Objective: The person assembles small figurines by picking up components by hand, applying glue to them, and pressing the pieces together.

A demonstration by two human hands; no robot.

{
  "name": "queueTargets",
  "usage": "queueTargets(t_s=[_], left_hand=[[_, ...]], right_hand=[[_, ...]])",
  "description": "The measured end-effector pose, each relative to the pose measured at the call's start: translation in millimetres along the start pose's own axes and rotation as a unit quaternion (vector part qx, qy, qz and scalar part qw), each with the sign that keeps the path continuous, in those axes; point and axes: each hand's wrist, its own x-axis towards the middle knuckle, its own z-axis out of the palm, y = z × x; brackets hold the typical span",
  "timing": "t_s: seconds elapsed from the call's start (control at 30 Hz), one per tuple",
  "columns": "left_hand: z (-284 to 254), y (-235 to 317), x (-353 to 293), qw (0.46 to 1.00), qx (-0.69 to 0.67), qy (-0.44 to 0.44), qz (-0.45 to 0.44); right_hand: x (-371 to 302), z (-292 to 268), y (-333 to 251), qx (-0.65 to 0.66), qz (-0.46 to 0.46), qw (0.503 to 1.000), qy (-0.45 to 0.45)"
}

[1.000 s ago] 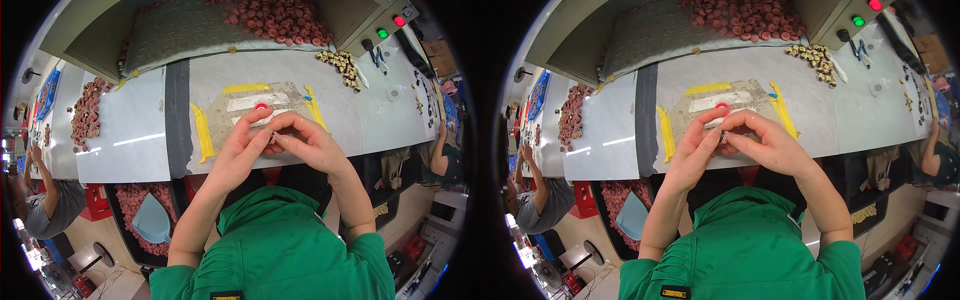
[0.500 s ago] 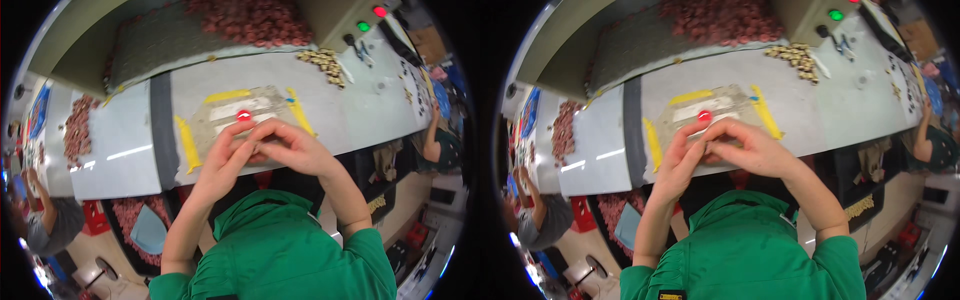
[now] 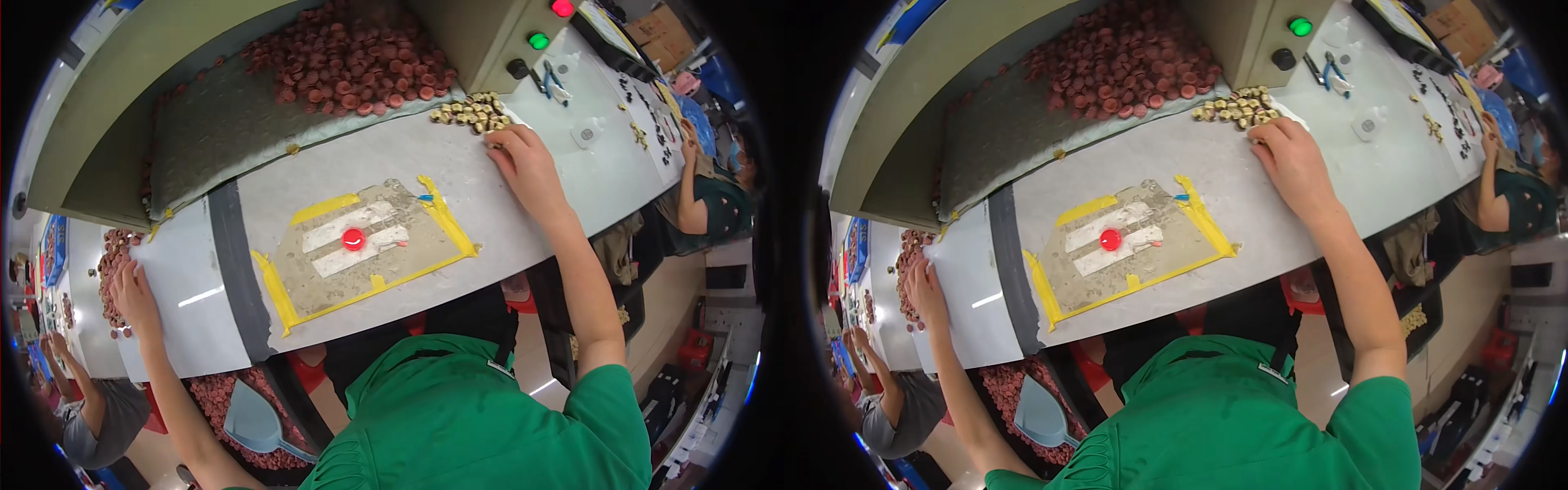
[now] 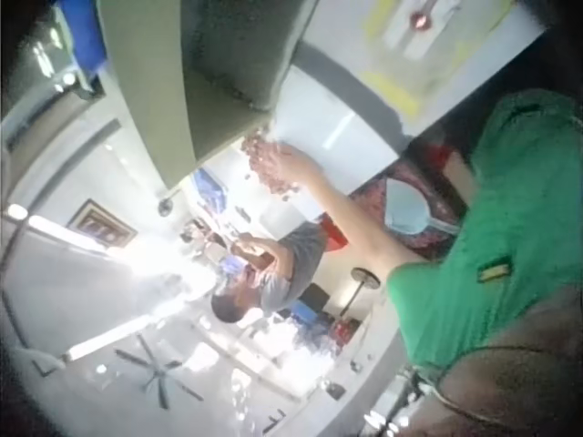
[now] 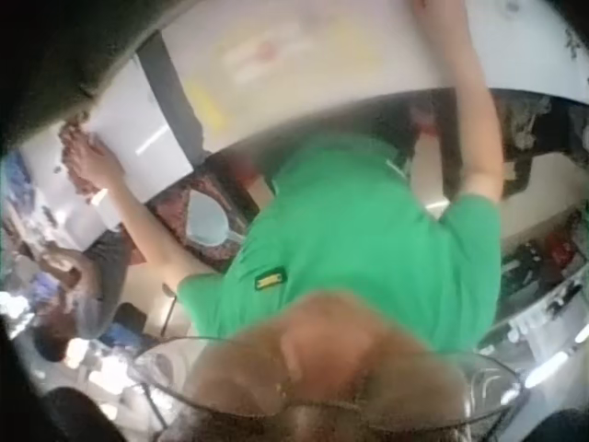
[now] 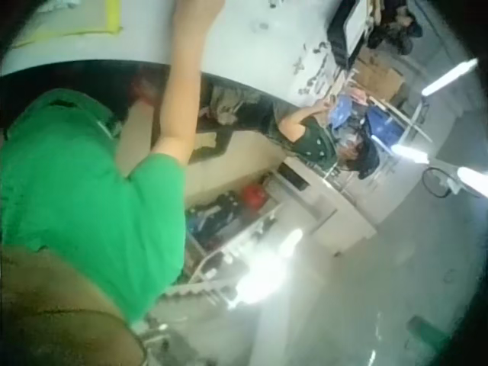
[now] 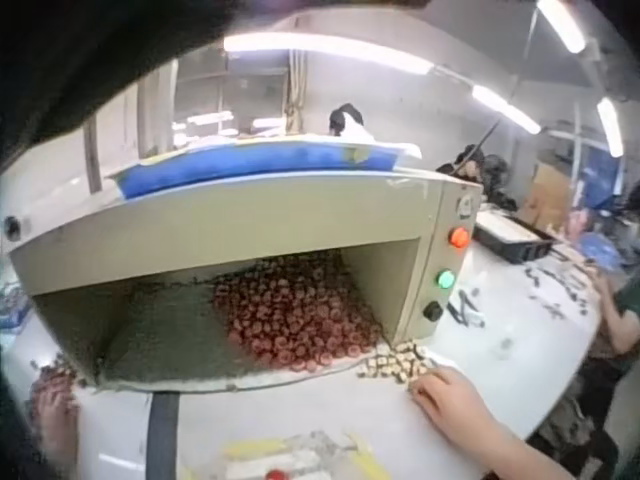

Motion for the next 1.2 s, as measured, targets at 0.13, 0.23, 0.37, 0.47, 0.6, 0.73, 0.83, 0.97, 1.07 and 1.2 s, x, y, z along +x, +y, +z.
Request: queueTargets(t_s=[0.13,0.23,0.37,0.47,0.6,0.73,0.83,0.97,1.07,1.2], left_hand=[[8.1,67.2,26.9,0.992,-0.109,0.053,0.042],[0.8,156.4,58.9,0.958,-0.256,0.03,0.128],[20.9,246.6,89.7,0.915,-0.391,-0.064,0.077],[44.1,282.8,110.9,0.881,-0.466,-0.046,0.07],[53.0,285.7,114.8,0.888,-0.45,-0.063,0.066],[25.9,252.3,95.5,0.868,-0.484,-0.083,0.071],[-19.1,230.7,60.2,0.75,-0.631,-0.188,-0.063],[-63.1,222.2,-6.2,0.415,-0.832,-0.286,-0.234],[-72.8,229.8,-45.9,0.308,-0.858,-0.302,-0.279],[-65.2,241.4,-73.4,0.246,-0.891,-0.273,-0.266]], right_hand=[[0.7,5.3,0.6,-0.034,-0.013,0.999,-0.004],[-2.4,-0.6,-30.6,-0.016,0.033,0.999,-0.037],[-13.0,-6.8,-66.5,0.137,0.152,0.965,-0.166],[-13.9,-2.2,-64.2,0.174,0.133,0.96,-0.176],[-15.0,4.6,-62.4,0.122,0.078,0.976,-0.163],[-11.1,2.2,-59.1,0.102,0.033,0.984,-0.144],[-12.1,3.9,-55.2,0.09,0.034,0.985,-0.145],[-13.5,3.4,-58.1,0.094,0.005,0.985,-0.148],[-10.8,-0.2,-65.9,0.064,-0.001,0.982,-0.18],[-11.1,2.4,-70.7,0.079,0.059,0.973,-0.209]])
